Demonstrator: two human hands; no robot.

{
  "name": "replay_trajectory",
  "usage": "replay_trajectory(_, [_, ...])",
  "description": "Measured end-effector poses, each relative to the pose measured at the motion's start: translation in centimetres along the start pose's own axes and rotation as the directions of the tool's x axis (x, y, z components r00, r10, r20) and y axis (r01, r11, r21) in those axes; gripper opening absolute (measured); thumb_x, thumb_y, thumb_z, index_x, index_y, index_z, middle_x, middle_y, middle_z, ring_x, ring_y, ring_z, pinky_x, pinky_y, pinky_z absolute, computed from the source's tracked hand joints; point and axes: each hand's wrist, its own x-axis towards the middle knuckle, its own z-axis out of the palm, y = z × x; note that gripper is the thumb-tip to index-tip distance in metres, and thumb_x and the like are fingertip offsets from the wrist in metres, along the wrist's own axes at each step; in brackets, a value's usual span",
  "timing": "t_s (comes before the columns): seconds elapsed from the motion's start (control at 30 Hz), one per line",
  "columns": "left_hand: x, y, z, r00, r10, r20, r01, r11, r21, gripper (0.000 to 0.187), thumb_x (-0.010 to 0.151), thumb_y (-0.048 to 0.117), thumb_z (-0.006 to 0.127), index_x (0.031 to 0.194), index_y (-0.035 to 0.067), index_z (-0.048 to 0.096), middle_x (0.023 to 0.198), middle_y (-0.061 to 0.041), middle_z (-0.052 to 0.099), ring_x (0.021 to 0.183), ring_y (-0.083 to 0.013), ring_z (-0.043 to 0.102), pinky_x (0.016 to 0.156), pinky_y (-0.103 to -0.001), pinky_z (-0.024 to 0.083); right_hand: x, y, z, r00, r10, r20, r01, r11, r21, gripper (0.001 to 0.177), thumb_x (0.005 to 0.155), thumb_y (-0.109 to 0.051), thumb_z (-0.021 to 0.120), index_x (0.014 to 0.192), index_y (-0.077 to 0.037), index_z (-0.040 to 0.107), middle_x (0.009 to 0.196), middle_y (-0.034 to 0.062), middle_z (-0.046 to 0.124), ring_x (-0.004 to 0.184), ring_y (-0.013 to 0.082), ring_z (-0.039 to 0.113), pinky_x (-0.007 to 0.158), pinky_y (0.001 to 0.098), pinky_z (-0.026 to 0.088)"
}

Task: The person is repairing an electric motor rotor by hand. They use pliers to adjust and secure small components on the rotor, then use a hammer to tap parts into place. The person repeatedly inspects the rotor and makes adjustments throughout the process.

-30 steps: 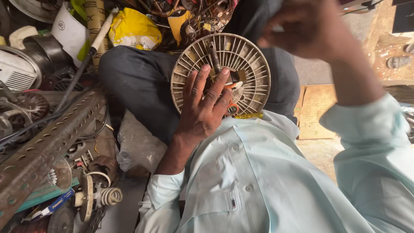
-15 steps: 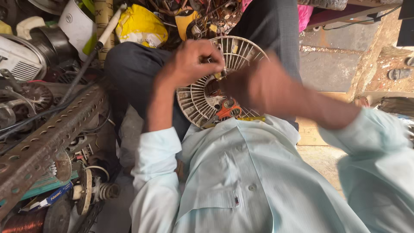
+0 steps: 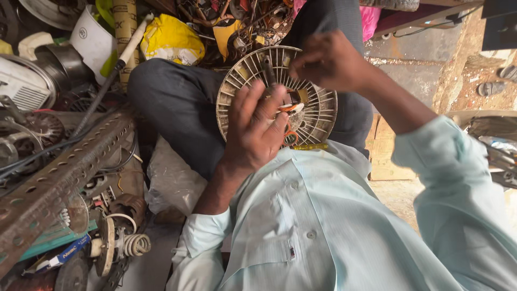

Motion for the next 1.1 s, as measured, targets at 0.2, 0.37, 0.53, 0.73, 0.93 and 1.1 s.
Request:
replay_trajectory(0.2, [4.1,-6.2,3.6,0.914,-0.39,0.114,0.39,0.765,-0.513,0.022,0.089,0.018,0.086,0.089,0.003,0.07,0.09,-0.006,0.065,0.071,-0.0169,0.062,0.065,-0.033,0.051,3.6,-1.6,-1.1,0.94,-0.168,-0.296,0.006,0.877,-0.48,0.006,0.097,-0.016,0.078,0.096,-0.01,0.076,0.088,0.0044,0.069,0.087,0.0252,0.066,0.075,0.0435,0.051])
replay_trajectory(0.37, [4.0,-9.3,2.0,0.876,-0.273,0.397,0.461,0.717,-0.523,0.017,0.09,0.017,0.083,0.092,0.003,0.074,0.088,-0.006,0.069,0.08,-0.0169,0.066,0.072,-0.031,0.053,-1.7,-10.9,-0.4,0.973,-0.038,0.226,0.121,0.924,-0.363,0.011,0.086,-0.018,0.079,0.084,-0.008,0.076,0.076,0.0067,0.067,0.059,0.0224,0.063,0.053,0.0404,0.05])
replay_trajectory(0.53, [2.3,-0.5,0.0,0.968,-0.246,0.05,0.222,0.746,-0.628,0.017,0.096,0.013,0.073,0.11,0.003,0.071,0.133,-0.015,0.055,0.123,-0.0258,0.055,0.101,-0.041,0.052,-6.2,-8.3,-2.8,0.966,-0.234,0.112,0.259,0.872,-0.415,0.02,0.081,-0.011,0.081,0.098,-0.003,0.08,0.079,0.009,0.067,0.063,0.0233,0.064,0.052,0.0381,0.048])
replay_trajectory(0.73, [3.8,0.1,-1.1,0.988,-0.135,-0.079,0.104,0.945,-0.31,0.015,0.09,0.008,0.074,0.097,0.0,0.064,0.13,-0.015,0.062,0.112,-0.0348,0.061,0.094,-0.049,0.053,0.0,1.4,1.2,0.986,0.122,-0.109,-0.125,0.992,-0.021,0.012,0.087,-0.018,0.081,0.096,-0.009,0.077,0.088,0.0082,0.069,0.076,0.0272,0.067,0.07,0.039,0.055])
replay_trajectory(0.93, [5.5,-7.5,3.4,0.884,-0.398,0.244,0.467,0.754,-0.462,0.017,0.084,0.008,0.086,0.087,-0.001,0.072,0.087,-0.011,0.069,0.076,-0.0245,0.064,0.071,-0.035,0.051,3.7,-2.3,-0.5,0.988,0.06,-0.144,-0.132,0.811,-0.57,0.007,0.094,-0.018,0.079,0.093,-0.011,0.077,0.077,0.0067,0.068,0.064,0.0248,0.067,0.055,0.0395,0.05])
replay_trajectory(1.1, [3.5,-9.6,0.9,0.873,-0.23,0.429,0.458,0.688,-0.563,0.009,0.091,0.005,0.075,0.099,0.005,0.077,0.1,-0.006,0.073,0.089,-0.0203,0.071,0.078,-0.03,0.056,-2.7,-12.5,0.4,0.956,0.04,0.291,0.093,0.898,-0.429,0.011,0.086,-0.012,0.074,0.076,-0.006,0.072,0.074,0.0077,0.066,0.056,0.0224,0.063,0.051,0.0408,0.052])
